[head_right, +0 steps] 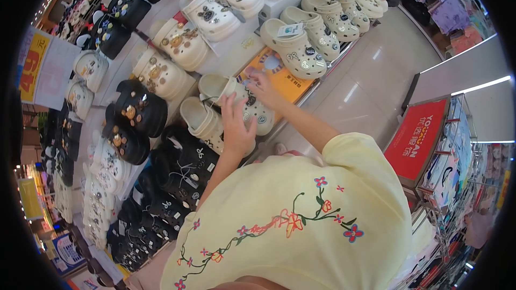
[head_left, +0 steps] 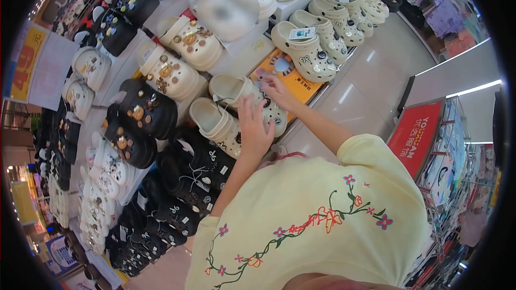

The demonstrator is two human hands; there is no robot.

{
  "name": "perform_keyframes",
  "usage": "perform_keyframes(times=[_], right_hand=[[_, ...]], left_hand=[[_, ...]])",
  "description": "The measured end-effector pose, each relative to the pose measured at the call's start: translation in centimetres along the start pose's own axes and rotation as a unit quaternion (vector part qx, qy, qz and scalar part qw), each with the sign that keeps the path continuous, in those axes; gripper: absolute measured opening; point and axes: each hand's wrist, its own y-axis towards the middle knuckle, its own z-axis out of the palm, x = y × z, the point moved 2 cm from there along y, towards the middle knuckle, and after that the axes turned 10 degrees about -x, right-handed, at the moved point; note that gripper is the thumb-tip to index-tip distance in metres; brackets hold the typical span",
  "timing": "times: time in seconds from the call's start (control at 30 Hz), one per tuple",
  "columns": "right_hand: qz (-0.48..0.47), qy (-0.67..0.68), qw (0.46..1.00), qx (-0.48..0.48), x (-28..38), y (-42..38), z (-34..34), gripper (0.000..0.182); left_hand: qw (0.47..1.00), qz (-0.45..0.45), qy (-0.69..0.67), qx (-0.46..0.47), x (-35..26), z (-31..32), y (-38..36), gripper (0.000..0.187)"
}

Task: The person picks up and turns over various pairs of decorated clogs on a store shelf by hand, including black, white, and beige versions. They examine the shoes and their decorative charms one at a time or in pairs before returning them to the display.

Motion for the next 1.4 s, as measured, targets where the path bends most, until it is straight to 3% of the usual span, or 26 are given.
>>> perform_keyframes(times=[0.07, 0.13, 0.2, 0.27, 0.43, 0.47, 0.53, 0.63, 0.7, 0.73, 0.83, 0.93, 1.03, 1.13, 1.23, 1.33, 1.4], right_hand=[[-0.001, 0.045, 0.997, -0.058, 3.6, -0.6, -3.4, 0.036], [-0.036, -0.025, 0.989, -0.142, 7.1, 0.1, -8.0, 0.036], [-0.145, -0.143, 0.941, -0.272, 5.0, 3.0, -13.3, 0.038], [-0.199, -0.229, 0.893, -0.334, 5.1, 4.7, -17.8, 0.042], [-0.053, -0.287, 0.922, -0.255, -1.0, 9.7, -25.3, 0.055], [-0.028, -0.302, 0.925, -0.229, -2.0, 10.7, -26.0, 0.058], [0.034, -0.18, 0.96, -0.212, -3.1, 11.2, -26.3, 0.065], [0.13, -0.057, 0.976, -0.163, -0.9, 9.7, -26.8, 0.067], [0.317, -0.006, 0.947, -0.06, -0.2, 9.5, -28.4, 0.064], [0.349, 0.024, 0.936, -0.025, -1.3, 9.4, -28.9, 0.063], [0.413, 0.111, 0.903, 0.037, -2.9, 10.1, -29.4, 0.057], [0.419, 0.202, 0.885, 0.024, -2.3, 10.5, -27.5, 0.047], [0.37, 0.328, 0.869, 0.021, -3.9, 10.9, -26.3, 0.05], [0.323, 0.265, 0.908, -0.018, -3.9, 10.5, -26.4, 0.054], [0.315, 0.219, 0.923, -0.003, -4.1, 9.7, -25.7, 0.059], [0.281, 0.162, 0.946, -0.002, -3.6, 9.1, -24.9, 0.063], [0.253, 0.122, 0.96, -0.004, -3.1, 8.5, -24.1, 0.067]], left_hand=[[1.0, -0.001, 0.005, 0.018, -0.4, -0.4, -0.2, 0.044], [1.0, -0.017, -0.003, 0.026, -0.2, -1.0, -1.1, 0.045], [0.999, -0.03, -0.02, 0.012, 0.3, -0.8, -2.0, 0.045], [0.998, -0.036, -0.047, 0.002, 0.2, 0.1, -2.0, 0.044], [0.989, -0.022, -0.143, -0.011, -2.4, 4.0, 0.1, 0.049], [0.98, -0.076, -0.184, -0.001, -2.6, 5.3, 0.6, 0.052], [0.945, -0.186, -0.267, 0.015, -2.9, 9.0, 1.2, 0.057], [0.778, -0.472, -0.415, -0.019, -1.9, 17.5, 1.6, 0.067], [0.64, -0.554, -0.532, -0.029, -2.1, 20.9, 4.0, 0.07], [0.559, -0.592, -0.58, -0.035, -2.3, 22.0, 4.0, 0.071], [0.537, -0.593, -0.592, -0.094, -2.3, 24.8, 4.7, 0.07], [0.576, -0.609, -0.525, -0.148, -3.6, 26.2, 5.2, 0.075], [0.623, -0.623, -0.421, -0.214, -3.5, 27.5, 4.5, 0.056], [0.626, -0.624, -0.394, -0.251, -3.8, 26.7, 4.3, 0.058], [0.627, -0.631, -0.376, -0.26, -4.6, 24.9, 4.0, 0.075], [0.627, -0.62, -0.366, -0.297, -4.8, 24.2, 2.7, 0.069], [0.594, -0.614, -0.409, -0.319, -5.8, 22.4, 2.2, 0.064]])
